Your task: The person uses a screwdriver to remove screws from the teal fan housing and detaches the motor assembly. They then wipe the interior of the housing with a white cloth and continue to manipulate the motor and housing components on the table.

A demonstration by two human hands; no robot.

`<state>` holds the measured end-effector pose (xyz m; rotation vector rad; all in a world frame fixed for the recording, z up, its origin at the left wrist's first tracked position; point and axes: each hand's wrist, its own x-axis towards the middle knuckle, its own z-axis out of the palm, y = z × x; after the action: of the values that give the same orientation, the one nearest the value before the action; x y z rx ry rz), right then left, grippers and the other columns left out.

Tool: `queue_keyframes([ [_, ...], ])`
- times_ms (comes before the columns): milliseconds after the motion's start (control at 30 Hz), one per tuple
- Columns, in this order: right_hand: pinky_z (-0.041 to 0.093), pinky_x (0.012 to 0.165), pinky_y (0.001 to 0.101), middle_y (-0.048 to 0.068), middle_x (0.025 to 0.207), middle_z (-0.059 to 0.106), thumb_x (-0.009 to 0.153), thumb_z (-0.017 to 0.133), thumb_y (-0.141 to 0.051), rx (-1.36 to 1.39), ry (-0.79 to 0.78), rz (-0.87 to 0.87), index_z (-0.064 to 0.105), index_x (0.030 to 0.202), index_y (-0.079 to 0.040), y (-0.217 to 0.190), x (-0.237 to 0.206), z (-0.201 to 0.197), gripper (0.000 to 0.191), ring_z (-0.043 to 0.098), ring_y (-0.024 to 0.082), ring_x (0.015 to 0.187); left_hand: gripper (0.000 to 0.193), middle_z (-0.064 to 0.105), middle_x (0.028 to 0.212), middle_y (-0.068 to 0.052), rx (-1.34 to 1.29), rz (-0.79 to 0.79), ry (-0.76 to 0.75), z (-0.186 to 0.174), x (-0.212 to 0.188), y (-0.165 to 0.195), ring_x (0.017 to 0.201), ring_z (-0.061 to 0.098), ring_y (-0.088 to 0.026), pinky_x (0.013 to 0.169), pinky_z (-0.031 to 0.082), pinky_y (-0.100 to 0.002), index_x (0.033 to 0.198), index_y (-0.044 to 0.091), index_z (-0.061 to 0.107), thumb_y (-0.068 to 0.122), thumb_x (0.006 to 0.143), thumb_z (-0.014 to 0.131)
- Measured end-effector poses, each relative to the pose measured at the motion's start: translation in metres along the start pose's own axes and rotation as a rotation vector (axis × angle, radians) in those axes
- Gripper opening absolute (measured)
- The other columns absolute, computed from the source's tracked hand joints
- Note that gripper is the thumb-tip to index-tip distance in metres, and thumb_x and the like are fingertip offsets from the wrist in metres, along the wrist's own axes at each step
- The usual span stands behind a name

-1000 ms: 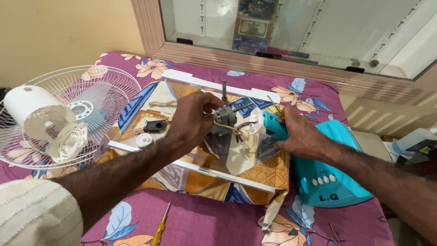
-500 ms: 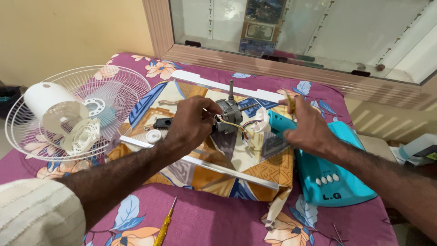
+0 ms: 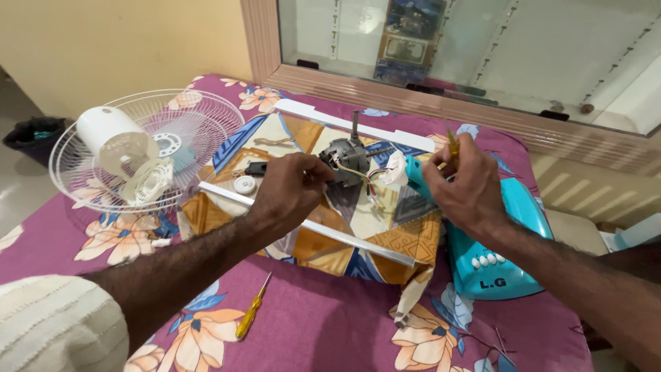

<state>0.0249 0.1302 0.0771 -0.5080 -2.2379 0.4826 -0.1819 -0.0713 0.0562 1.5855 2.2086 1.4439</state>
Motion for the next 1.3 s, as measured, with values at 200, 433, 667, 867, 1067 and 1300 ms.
queue_keyframes([
  [200, 0.049, 0.052, 0.0408, 0.013, 0.072, 0.064, 0.095, 0.074, -0.028, 0.036, -0.076, -0.033, 0.050, 0.093, -0.001, -0.034, -0.001, 0.016, 0.036, 0.063, 0.022, 0.058, 0.018, 0.080, 0.094, -0.011, 0.057, -0.117, -0.021, -0.003, -0.026, 0.004, 0.085, 0.079, -0.022, 0.080, 0.063, -0.034, 0.096, 0.004, 0.080, 0.008, 0.082, 0.070],
  [433, 0.047, 0.054, 0.0441, 0.012, 0.066, 0.061, 0.104, 0.055, -0.041, 0.068, -0.320, 0.032, 0.053, 0.094, -0.003, -0.069, 0.014, 0.039, 0.040, 0.060, 0.023, 0.059, 0.027, 0.078, 0.103, -0.015, 0.018, -0.232, -0.017, -0.029, -0.044, -0.009, 0.094, 0.077, -0.024, 0.087, 0.061, -0.034, 0.107, 0.000, 0.075, 0.012, 0.083, 0.071],
  [667, 0.049, 0.053, 0.0405, 0.008, 0.064, 0.064, 0.103, 0.054, -0.036, 0.110, -0.455, 0.073, 0.061, 0.088, 0.000, -0.092, 0.025, 0.073, 0.040, 0.061, 0.019, 0.057, 0.029, 0.080, 0.101, -0.016, 0.052, -0.178, 0.070, -0.062, -0.028, -0.049, 0.095, 0.078, -0.024, 0.088, 0.061, -0.036, 0.106, 0.000, 0.078, 0.016, 0.082, 0.073],
  [867, 0.056, 0.052, 0.0329, 0.008, 0.061, 0.070, 0.100, 0.054, -0.034, 0.141, -0.595, 0.289, 0.065, 0.080, -0.002, -0.119, 0.035, 0.110, 0.039, 0.069, 0.016, 0.053, 0.028, 0.079, 0.103, -0.015, -0.007, -0.217, -0.028, -0.091, -0.021, -0.078, 0.094, 0.078, -0.024, 0.088, 0.061, -0.035, 0.107, 0.002, 0.077, 0.019, 0.086, 0.072],
  [1067, 0.061, 0.058, 0.0304, 0.007, 0.079, 0.074, 0.102, 0.052, -0.034, 0.141, -0.592, 0.476, 0.066, 0.099, -0.001, -0.139, 0.039, 0.147, 0.036, 0.074, 0.014, 0.064, 0.023, 0.080, 0.101, -0.014, -0.019, -0.222, -0.134, -0.120, -0.009, -0.110, 0.093, 0.078, -0.023, 0.088, 0.061, -0.035, 0.105, 0.002, 0.078, 0.015, 0.087, 0.072],
  [1300, 0.062, 0.060, 0.0316, 0.009, 0.082, 0.075, 0.101, 0.052, -0.031, 0.141, -0.573, 0.540, 0.066, 0.111, -0.001, -0.153, 0.031, 0.174, 0.035, 0.075, 0.016, 0.067, 0.024, 0.079, 0.102, -0.013, -0.012, -0.252, -0.183, -0.135, 0.011, -0.143, 0.090, 0.077, -0.021, 0.085, 0.064, -0.034, 0.108, 0.003, 0.076, 0.010, 0.085, 0.073],
])
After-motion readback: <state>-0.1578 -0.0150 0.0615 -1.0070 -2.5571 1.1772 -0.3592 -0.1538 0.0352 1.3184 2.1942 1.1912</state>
